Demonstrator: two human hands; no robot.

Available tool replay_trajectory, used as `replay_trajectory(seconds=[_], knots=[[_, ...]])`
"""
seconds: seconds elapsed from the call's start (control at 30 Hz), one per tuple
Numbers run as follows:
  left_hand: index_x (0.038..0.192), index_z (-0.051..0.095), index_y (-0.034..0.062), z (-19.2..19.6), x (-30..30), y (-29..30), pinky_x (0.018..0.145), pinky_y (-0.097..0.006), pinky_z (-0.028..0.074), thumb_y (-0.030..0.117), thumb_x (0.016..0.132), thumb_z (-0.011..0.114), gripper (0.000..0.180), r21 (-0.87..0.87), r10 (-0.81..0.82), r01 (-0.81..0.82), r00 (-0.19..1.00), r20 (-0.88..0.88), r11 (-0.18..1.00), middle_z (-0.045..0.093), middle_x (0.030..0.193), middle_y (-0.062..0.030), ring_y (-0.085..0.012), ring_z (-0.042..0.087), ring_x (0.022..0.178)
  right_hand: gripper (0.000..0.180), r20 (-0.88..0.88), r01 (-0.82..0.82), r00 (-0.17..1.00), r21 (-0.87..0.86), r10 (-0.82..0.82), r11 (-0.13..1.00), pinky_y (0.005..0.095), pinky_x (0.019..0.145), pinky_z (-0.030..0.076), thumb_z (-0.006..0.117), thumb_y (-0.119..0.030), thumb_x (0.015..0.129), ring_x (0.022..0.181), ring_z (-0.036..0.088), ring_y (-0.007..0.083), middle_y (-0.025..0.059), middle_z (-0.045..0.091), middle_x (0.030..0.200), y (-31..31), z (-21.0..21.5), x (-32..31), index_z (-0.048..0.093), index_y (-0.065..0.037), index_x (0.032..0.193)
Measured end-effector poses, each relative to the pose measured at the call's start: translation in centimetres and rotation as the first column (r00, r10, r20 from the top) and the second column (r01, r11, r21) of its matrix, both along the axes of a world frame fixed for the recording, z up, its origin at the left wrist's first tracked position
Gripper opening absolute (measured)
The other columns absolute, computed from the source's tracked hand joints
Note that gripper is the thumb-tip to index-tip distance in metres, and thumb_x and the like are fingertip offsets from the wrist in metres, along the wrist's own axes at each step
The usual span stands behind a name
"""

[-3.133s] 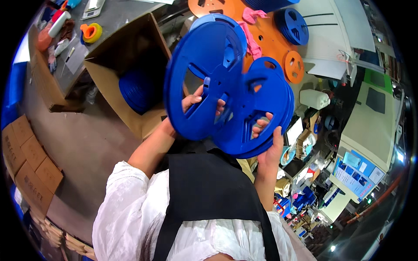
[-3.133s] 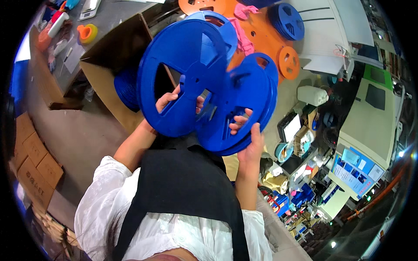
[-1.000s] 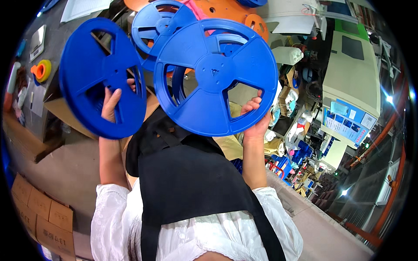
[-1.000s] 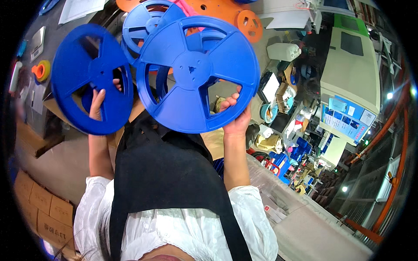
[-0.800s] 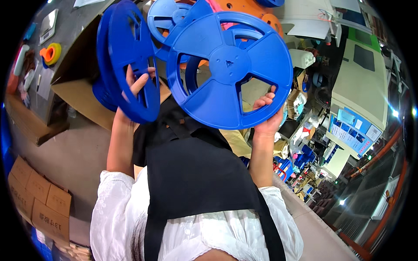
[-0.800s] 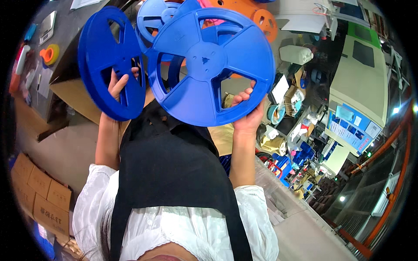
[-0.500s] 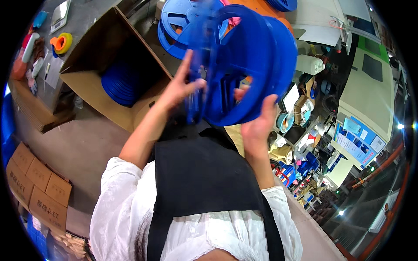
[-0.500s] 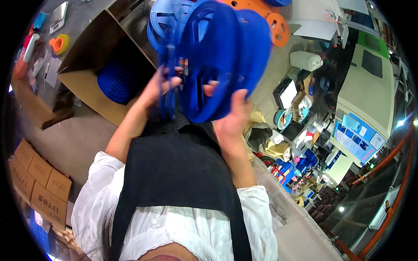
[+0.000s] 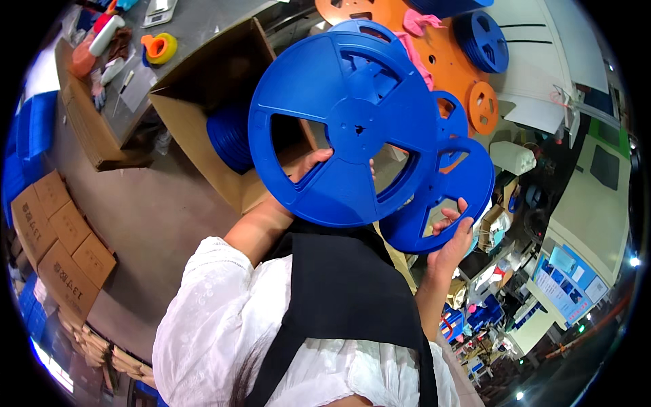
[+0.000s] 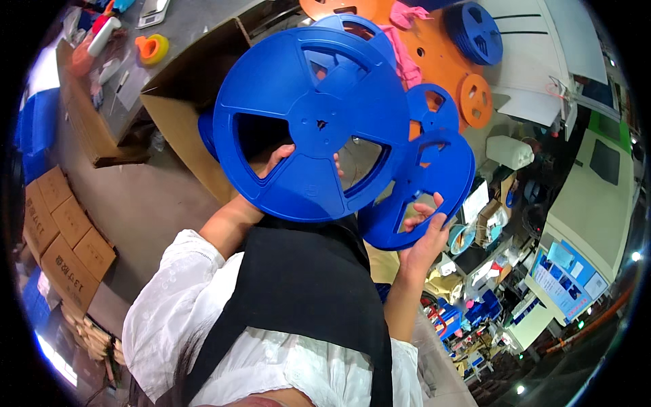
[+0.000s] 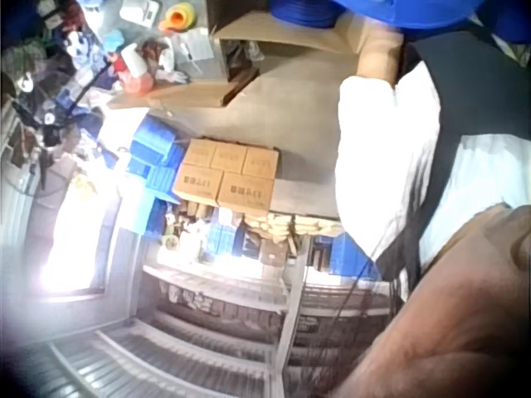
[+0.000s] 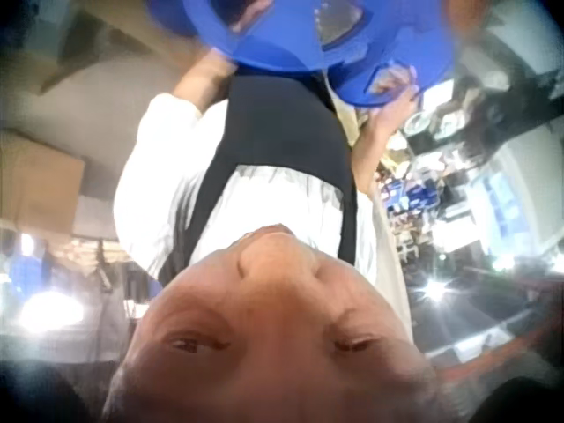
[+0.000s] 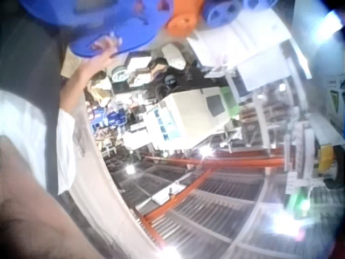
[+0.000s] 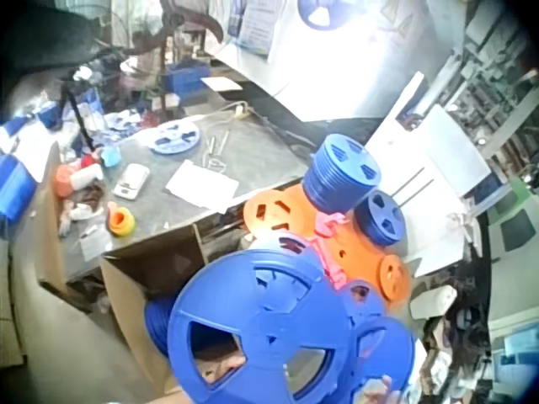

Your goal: The person repeatedly picks up blue plastic spools from a cardboard box, rotates them in both hands, and places them back. The person then pours a clear liquid from a white container into a measuring cup and adds it to a machine hopper before returning to handle the spools.

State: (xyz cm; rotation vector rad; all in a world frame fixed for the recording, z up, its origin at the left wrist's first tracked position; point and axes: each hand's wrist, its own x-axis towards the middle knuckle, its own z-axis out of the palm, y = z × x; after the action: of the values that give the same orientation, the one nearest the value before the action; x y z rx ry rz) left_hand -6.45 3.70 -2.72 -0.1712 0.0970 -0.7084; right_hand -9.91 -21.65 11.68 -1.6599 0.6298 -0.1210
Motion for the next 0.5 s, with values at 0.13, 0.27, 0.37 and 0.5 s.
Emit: replay_trajectory(seconds=[0.13, 0.27, 0.37, 0.5], knots=[[0.135, 0.039, 0.0067, -2.0, 0.0, -0.4, 0.101, -0.053, 0.039, 0.042, 0.079, 0.063, 0.07, -0.116, -0.005, 0.011, 0.998, 0.058, 0.993, 0.048, 0.126, -0.0164, -0.0369, 0.048, 0.119, 0.059, -0.071, 0.121, 0.992, 0.194, -0.109, 0.973, 0.0231, 0.054, 0.043, 0.03, -0.053, 0.096, 0.063, 0.055, 0.0124, 0.0061, 0.06, 0.085, -0.7, -1.0, -0.1, 0.048, -0.005, 0.125], [0.137, 0.037, 0.0077, -1.5, 0.2, -0.4, 0.102, -0.053, 0.037, 0.042, 0.08, 0.061, 0.071, -0.134, -0.004, 0.015, 0.997, 0.082, 0.991, 0.047, 0.126, -0.0165, -0.0381, 0.048, 0.119, 0.058, -0.12, 0.213, 0.974, 0.181, -0.194, 0.96, 0.0248, 0.062, 0.044, 0.026, -0.053, 0.097, 0.07, 0.054, 0.0125, 0.0043, 0.058, 0.089, -0.7, -0.9, -0.1, 0.05, -0.008, 0.124], [0.138, 0.036, 0.0086, -0.9, 0.1, -0.4, 0.102, -0.053, 0.037, 0.046, 0.083, 0.057, 0.07, -0.138, 0.022, -0.011, 0.997, 0.078, 0.99, 0.047, 0.126, -0.0169, -0.0378, 0.048, 0.119, 0.059, -0.146, 0.292, 0.952, 0.173, -0.268, 0.941, 0.027, 0.067, 0.047, 0.026, -0.054, 0.097, 0.077, 0.055, 0.0141, 0.0047, 0.058, 0.095, -0.9, -1.2, 0.0, 0.051, -0.009, 0.124], [0.138, 0.036, 0.0096, -0.2, 0.0, -0.4, 0.1, -0.053, 0.039, 0.055, 0.087, 0.045, 0.069, -0.129, 0.054, -0.064, 0.995, -0.079, 0.99, 0.048, 0.125, -0.0167, -0.0367, 0.049, 0.116, 0.06, -0.14, 0.307, 0.95, 0.235, -0.28, 0.922, 0.0283, 0.069, 0.048, 0.025, -0.055, 0.096, 0.079, 0.055, 0.0163, 0.0045, 0.057, 0.093, -1.5, -1.8, -0.2, 0.051, -0.008, 0.124]])
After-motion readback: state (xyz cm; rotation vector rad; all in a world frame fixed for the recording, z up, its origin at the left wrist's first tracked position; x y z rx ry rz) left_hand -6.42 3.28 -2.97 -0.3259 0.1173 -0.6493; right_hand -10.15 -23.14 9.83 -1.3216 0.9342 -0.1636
